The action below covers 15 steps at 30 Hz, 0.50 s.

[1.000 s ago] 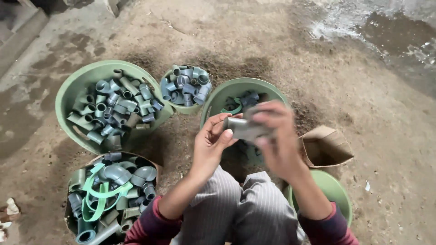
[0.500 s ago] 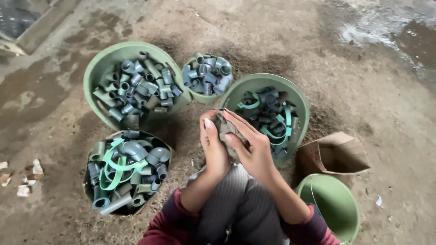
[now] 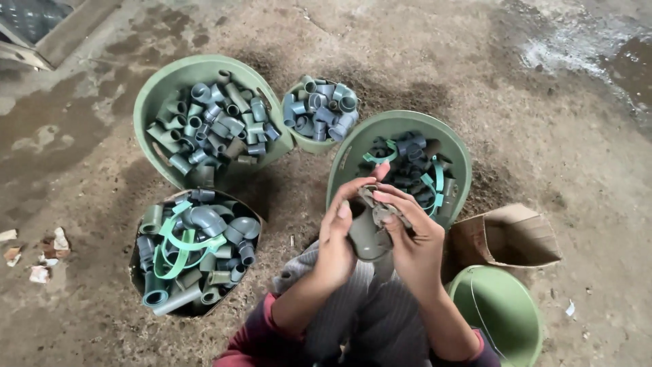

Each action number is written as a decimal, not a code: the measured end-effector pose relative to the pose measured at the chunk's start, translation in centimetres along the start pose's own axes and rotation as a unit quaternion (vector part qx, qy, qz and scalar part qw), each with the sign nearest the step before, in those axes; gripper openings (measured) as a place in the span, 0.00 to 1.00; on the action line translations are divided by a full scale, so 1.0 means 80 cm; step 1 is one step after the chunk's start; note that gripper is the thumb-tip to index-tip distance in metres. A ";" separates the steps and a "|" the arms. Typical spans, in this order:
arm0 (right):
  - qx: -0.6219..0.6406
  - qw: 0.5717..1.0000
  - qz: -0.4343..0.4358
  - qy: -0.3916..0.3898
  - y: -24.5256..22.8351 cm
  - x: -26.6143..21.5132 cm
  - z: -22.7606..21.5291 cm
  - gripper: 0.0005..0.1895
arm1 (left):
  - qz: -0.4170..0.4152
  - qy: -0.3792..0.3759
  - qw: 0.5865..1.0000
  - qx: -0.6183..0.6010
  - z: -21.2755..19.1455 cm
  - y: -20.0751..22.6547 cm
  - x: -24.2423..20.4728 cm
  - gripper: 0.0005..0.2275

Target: The person sits on the ground and wipes various plastic pipe fittings and clips with a cloth. They pick up each item from green buckets, rub it with the cloth, and place it into a cardboard box.

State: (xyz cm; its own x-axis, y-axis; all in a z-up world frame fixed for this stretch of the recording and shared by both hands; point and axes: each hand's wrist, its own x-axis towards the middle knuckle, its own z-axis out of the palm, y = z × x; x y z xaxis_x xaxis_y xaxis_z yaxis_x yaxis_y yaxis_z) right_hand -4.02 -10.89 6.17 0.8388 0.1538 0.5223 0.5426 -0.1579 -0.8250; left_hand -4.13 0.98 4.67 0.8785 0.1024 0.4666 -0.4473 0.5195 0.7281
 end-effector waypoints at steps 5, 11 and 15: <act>0.005 1.000 0.004 -0.030 0.025 -0.033 -0.009 0.15 | -0.053 0.042 0.982 -0.175 -0.017 -0.015 0.000 0.15; -0.073 0.993 -0.047 0.085 0.011 -0.037 0.013 0.15 | -0.021 0.124 0.992 -0.014 0.006 -0.024 -0.015 0.25; -0.080 0.992 -0.035 0.087 -0.004 -0.033 0.011 0.14 | -0.008 0.069 0.997 -0.020 0.006 -0.014 -0.019 0.18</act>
State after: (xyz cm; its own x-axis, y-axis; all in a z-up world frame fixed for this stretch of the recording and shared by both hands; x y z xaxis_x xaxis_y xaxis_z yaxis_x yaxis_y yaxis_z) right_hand -6.43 -10.39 4.84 0.7865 0.0017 0.6176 0.5881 -0.3073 -0.7481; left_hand -5.01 -0.14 3.37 0.9012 0.2086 0.3799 -0.4289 0.5555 0.7123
